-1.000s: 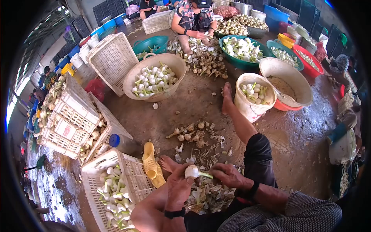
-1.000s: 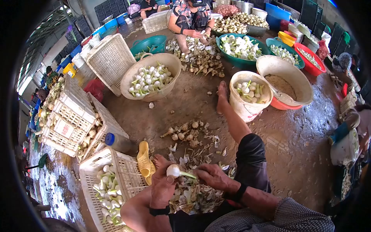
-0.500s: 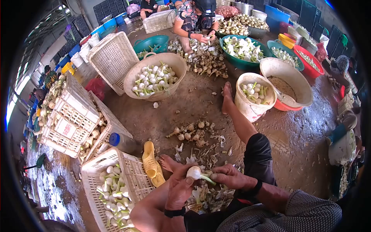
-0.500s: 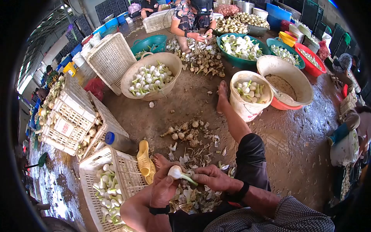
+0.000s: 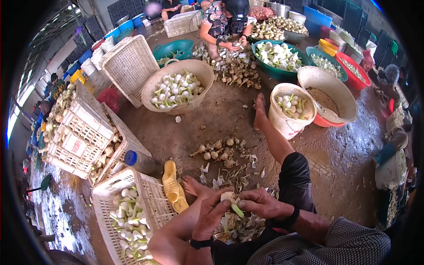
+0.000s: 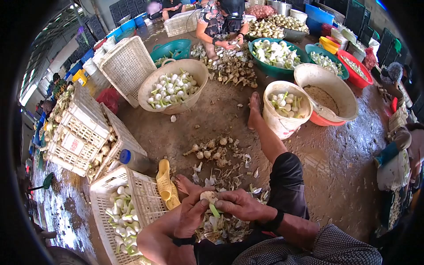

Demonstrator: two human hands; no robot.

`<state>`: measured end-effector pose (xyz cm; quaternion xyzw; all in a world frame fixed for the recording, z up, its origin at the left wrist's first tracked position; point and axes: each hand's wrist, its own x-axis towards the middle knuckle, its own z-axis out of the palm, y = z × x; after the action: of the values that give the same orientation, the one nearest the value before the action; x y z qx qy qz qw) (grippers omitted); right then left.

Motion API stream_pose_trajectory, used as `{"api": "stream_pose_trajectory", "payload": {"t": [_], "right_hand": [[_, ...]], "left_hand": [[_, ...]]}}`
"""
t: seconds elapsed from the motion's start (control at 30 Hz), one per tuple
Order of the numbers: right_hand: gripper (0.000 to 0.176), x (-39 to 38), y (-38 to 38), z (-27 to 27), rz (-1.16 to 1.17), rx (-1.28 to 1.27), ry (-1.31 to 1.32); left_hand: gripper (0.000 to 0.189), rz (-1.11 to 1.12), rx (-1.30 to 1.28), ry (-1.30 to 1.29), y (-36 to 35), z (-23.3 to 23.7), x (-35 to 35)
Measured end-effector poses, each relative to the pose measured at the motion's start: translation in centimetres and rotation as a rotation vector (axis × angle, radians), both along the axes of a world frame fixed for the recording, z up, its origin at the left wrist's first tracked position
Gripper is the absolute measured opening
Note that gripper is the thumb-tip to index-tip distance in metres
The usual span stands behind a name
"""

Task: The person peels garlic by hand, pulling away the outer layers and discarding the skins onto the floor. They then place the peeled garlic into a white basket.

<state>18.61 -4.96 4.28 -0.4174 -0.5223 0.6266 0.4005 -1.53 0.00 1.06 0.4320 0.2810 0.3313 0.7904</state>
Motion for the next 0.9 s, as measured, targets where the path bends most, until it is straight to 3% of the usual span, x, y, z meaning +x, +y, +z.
{"api": "stream_pose_trajectory", "payload": {"t": [0.07, 0.13, 0.17, 0.27, 0.33, 0.4, 0.47, 0.53, 0.57, 0.6, 0.67, 0.73, 0.83, 0.9], "right_hand": [[0.025, -0.1, 0.3, 0.3, -0.070, 0.064, -0.132], [0.020, 0.1, 0.8, -0.7, -0.209, 0.222, -0.450], [0.016, 0.5, 1.3, -2.0, -0.236, 0.320, -0.485], [0.017, 0.7, 1.8, -4.0, -0.393, 0.308, -0.522], [0.016, 1.8, 2.5, -6.0, -0.469, 0.251, -0.469], [0.015, 3.1, 3.1, -7.7, -0.588, -0.111, -0.297], [0.016, 3.8, 2.4, -8.0, -0.484, -0.095, -0.351], [0.020, 3.5, 2.1, -8.3, -0.223, 0.446, -0.433], [0.029, 4.5, 1.6, -8.1, -0.049, 0.273, -0.506], [0.029, 4.7, 1.4, -8.0, -0.047, 0.269, -0.504], [0.038, 4.3, 1.0, -6.5, -0.111, -0.100, -0.132], [0.044, 3.0, 0.6, -4.2, -0.127, -0.128, -0.039], [0.040, 2.0, 0.2, -3.3, 0.044, -0.057, -0.103], [0.038, 1.4, -0.3, -3.7, -0.008, -0.134, -0.054]], "left_hand": [[0.043, 0.016, 0.031, -0.001, 0.1, -0.2, -0.1], [0.043, 0.034, 0.062, 0.000, 0.1, 0.0, -0.1], [0.043, 0.013, 0.069, 0.074, 0.0, 0.4, 0.3], [0.044, -0.051, 0.132, 0.150, -0.1, 0.0, 0.3], [0.044, -0.098, 0.187, 0.164, -0.2, 0.7, 0.2], [0.046, -0.077, 0.100, 0.098, -0.7, 2.5, 0.4], [0.047, -0.058, 0.068, 0.066, -0.6, 1.9, 0.4], [0.048, -0.040, 0.038, 0.042, -0.3, 1.2, 0.3], [0.048, -0.034, 0.043, 0.025, -0.2, 0.9, 0.3], [0.049, -0.029, 0.046, 0.008, -0.2, 0.6, 0.2], [0.049, -0.011, 0.059, 0.024, -0.1, 0.8, 0.2], [0.049, 0.002, 0.074, 0.039, -0.1, 0.9, 0.3], [0.049, 0.033, 0.086, 0.023, 0.0, 0.6, 0.7], [0.048, 0.041, 0.087, -0.014, -0.1, 0.4, 0.7]]}}
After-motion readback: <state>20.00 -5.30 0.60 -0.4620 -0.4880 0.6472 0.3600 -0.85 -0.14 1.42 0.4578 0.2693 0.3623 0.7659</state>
